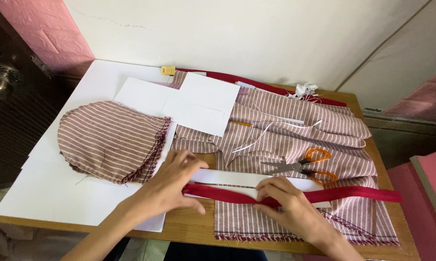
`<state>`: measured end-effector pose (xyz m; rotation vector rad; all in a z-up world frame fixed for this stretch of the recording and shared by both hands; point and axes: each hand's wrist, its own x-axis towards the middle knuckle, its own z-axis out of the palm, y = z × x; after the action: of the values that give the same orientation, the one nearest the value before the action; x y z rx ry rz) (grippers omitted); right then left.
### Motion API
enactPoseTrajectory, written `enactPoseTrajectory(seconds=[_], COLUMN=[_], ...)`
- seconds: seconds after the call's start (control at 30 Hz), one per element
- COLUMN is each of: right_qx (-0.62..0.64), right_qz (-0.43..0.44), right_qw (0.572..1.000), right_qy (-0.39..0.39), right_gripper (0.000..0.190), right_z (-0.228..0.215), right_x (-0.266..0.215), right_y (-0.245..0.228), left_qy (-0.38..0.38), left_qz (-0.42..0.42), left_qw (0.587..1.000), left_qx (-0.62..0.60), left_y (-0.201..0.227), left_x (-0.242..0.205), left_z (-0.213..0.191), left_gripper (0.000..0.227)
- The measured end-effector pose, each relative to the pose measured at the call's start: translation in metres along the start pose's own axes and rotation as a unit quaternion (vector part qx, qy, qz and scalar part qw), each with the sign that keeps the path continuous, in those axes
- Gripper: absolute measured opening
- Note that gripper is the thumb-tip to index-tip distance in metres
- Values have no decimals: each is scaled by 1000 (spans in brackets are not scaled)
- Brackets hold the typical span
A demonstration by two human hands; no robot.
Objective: Cutting a slit in a paper template with scissors and aligning it with fabric components on a work table.
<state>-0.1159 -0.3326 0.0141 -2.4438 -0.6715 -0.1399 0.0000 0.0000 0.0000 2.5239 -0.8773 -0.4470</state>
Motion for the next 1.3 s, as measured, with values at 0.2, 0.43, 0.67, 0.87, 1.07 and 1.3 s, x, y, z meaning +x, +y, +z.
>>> enactPoseTrajectory(seconds=[0.2,0.43,0.67,0.87,1.07,1.3], right_qx=[103,33,-7,2,3,65], right_qz=[44,122,78,85,95,390], right_qw=[993,991,996,996,994,917], right_qy=[-25,-39,39,-6,-56,-54], right_gripper=[19,39,18,20,18,21], right_z=[-20,0,2,-2,-18,-20], right_x=[-8,-38,-45,-49,-56,-31], right_y=[-28,-21,-14,-10,-15,-19], left_qy=[132,-130,-92,-204,-112,66], left_qz=[111,-93,11,-92,-99,-166], left_qw=[985,987,991,971,985,876], left_qx=[2,-16,-92,87,-86,-448], left_y=[-2,45,43,55,58,89], left_x=[32,46,48,26,35,9], left_z=[17,-18,-67,-20,-59,-108], left_gripper=[51,62,53,73,24,29])
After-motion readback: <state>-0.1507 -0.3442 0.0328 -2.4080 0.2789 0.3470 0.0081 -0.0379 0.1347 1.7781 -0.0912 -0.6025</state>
